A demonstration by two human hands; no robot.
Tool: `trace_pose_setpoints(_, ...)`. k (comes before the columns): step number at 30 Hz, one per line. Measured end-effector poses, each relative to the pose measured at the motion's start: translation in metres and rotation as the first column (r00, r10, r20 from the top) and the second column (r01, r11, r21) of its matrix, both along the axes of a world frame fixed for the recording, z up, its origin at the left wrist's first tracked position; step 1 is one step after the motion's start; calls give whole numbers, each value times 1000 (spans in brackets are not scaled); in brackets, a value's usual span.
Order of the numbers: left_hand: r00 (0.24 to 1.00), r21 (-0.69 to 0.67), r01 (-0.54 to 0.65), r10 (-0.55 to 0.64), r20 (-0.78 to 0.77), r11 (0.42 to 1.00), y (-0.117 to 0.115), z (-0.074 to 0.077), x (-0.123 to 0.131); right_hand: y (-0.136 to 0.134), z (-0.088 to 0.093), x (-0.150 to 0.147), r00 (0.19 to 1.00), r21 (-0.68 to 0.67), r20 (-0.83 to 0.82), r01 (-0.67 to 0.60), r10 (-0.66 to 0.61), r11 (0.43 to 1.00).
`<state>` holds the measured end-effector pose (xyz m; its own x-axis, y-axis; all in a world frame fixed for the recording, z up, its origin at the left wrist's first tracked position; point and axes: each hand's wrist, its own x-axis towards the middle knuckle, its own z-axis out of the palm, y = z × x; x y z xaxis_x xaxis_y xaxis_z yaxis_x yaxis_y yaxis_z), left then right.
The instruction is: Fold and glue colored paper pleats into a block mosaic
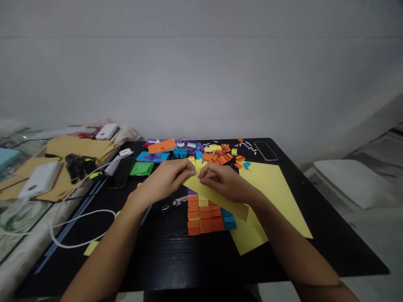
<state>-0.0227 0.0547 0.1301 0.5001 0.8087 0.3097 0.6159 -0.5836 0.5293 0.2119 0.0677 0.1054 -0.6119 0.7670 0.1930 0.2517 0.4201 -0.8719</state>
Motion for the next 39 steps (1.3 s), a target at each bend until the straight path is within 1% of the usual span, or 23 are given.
trace_pose_setpoints(5,999,12,23,-23,43,1000,-2,-3,7,0,-6,-8,995,-47,-84,45,-49,998)
trace_pose_setpoints(7,998,-4,3,-3,62,1000,-3,-3,8,0,-7,-9,992,-61,-105,61,-67,996)
trace_pose_setpoints(10,998,-33,-22,24,59,999,-4,-3,8,1,-9,-9,992,-36,-84,93,-95,995)
trace_pose_setpoints(15,1000,-34,-11,11,5,999,-4,0,6,1,-11,-10,992,21,-54,112,-111,993)
trace_pose_setpoints(18,1000,-2,5,-5,-14,1000,-6,1,6,-2,-8,-10,993,26,-52,108,-106,994)
trace_pose_setpoints(22,1000,87,5,-6,1,996,-8,6,0,-6,-1,-8,993,-12,-57,105,-106,994)
trace_pose_setpoints(25,998,137,-44,38,44,990,-7,13,-15,-4,6,-1,991,-19,-46,122,-122,992)
trace_pose_setpoints(27,991,163,-111,97,88,980,-6,18,-30,-1,12,9,991,-22,-34,130,-130,991)
trace_pose_setpoints(29,974,179,-199,174,145,964,-5,22,-45,3,19,23,990,-27,-17,142,-142,990)
trace_pose_setpoints(32,939,170,-302,262,223,938,-5,24,-61,12,28,49,986,-74,0,168,-168,983)
trace_pose_setpoints(33,931,166,-319,276,239,933,-5,24,-63,16,30,56,982,-87,9,187,-187,979)
trace_pose_setpoints(34,925,167,-331,285,252,929,-5,25,-64,20,31,63,971,-89,6,240,-241,967)
trace_pose_setpoints(36,929,190,-320,268,255,928,-6,26,-62,28,30,71,913,-61,-49,402,-405,914)
trace_pose_setpoints(37,941,204,-290,240,237,935,-7,26,-59,31,28,71,867,-50,-111,483,-485,874)
trace_pose_setpoints(38,958,215,-241,197,209,946,-7,27,-54,32,26,69,828,-46,-175,534,-533,844)
trace_pose_setpoints(39,974,218,-178,141,176,959,-7,27,-49,32,24,65,810,-49,-228,544,-540,838)
